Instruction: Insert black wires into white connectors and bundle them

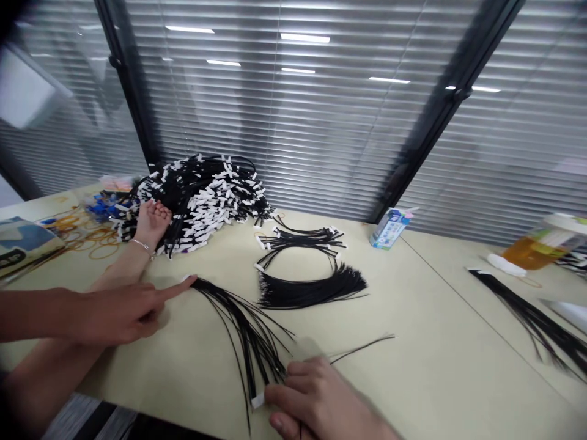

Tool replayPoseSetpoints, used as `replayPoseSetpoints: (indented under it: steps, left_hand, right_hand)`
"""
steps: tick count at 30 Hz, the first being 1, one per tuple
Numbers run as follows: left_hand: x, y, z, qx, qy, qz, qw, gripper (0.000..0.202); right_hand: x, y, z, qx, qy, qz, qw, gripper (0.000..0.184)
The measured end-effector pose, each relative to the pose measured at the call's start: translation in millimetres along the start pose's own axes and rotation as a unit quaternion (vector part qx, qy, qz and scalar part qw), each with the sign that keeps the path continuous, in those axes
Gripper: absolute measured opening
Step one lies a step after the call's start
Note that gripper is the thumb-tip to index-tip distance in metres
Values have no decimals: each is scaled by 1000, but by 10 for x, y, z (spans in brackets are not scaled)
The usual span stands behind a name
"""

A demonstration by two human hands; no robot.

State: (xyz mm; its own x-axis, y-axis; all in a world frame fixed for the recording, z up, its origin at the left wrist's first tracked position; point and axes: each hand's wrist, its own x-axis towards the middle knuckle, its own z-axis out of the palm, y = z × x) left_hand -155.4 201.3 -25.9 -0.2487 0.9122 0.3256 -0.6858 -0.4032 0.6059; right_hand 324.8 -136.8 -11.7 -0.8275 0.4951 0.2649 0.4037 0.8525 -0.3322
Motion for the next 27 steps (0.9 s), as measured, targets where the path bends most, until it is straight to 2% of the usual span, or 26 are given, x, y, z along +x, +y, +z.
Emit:
replayPoseSetpoints:
  steps: [8,18,27]
  left_hand:
    - [-21,20,3,27,-27,11,999,9]
    - [-18,37,-46,44,-21,25,998,10]
    - [-28,43,-85,158,-43,73,984,29]
  right_hand:
    - [21,-44,-41,10,7,2,1000,41]
    - [15,-32,-23,6,4,0,1000,38]
    - [14,-30,-22,-2,11,-14,1000,37]
